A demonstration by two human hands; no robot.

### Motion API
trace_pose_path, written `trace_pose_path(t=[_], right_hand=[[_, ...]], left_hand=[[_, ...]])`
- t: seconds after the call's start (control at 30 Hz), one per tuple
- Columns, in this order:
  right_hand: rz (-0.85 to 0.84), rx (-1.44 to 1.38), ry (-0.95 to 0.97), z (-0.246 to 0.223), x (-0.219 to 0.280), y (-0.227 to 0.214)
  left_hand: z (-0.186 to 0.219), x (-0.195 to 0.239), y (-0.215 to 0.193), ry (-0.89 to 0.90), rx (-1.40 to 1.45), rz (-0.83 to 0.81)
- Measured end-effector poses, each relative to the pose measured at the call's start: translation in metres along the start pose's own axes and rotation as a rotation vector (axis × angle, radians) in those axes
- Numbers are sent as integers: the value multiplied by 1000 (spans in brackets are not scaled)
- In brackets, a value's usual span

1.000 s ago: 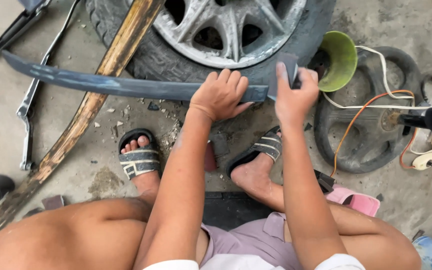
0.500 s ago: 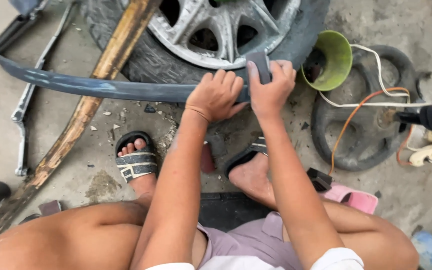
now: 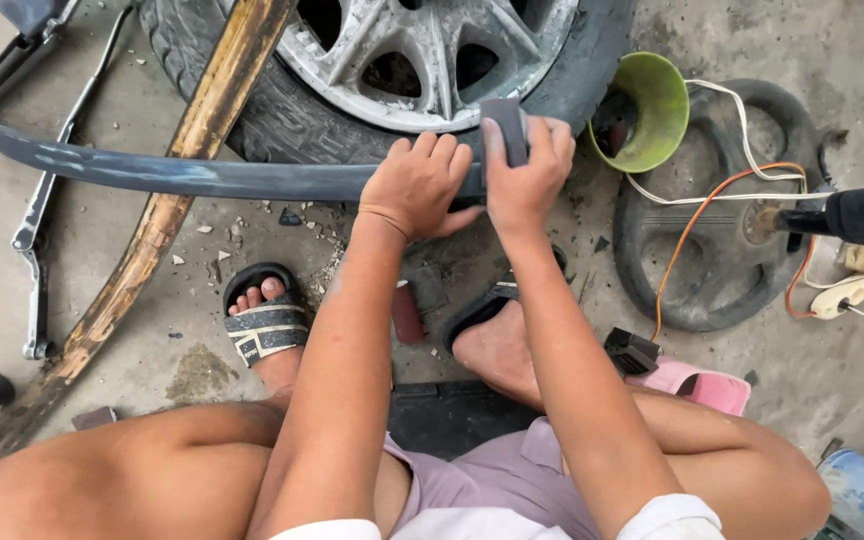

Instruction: The person sits on the ground and uses a sanding block to smooth the surface of a long, curved metal blade resting on a car tire. The person holds the blade steady with one hand while sanding it with the other.

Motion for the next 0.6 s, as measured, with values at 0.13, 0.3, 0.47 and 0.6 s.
trace_pose_path(t=[0.13, 0.3, 0.47, 0.6], right_hand=[[132, -93, 143, 34, 22, -53], [-61, -497, 678, 31, 62, -43], [-237, -390, 528, 46, 75, -9], [-149, -151, 342, 20, 53, -26]], left_hand=[[-4, -2, -3, -45, 6, -39], [-1, -1, 6, -41, 4, -82], [-1, 0, 15, -59, 4, -132], [-2, -1, 16, -62, -20, -180]])
Point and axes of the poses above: each hand's wrist, its own x-axis away from the middle knuckle, its own y-axis out of the palm, z = x × y, the point moved 10 cm from there along -x, towards the middle knuckle, and after that the axes turned 5 degrees about -y, right-handed, at the moved point
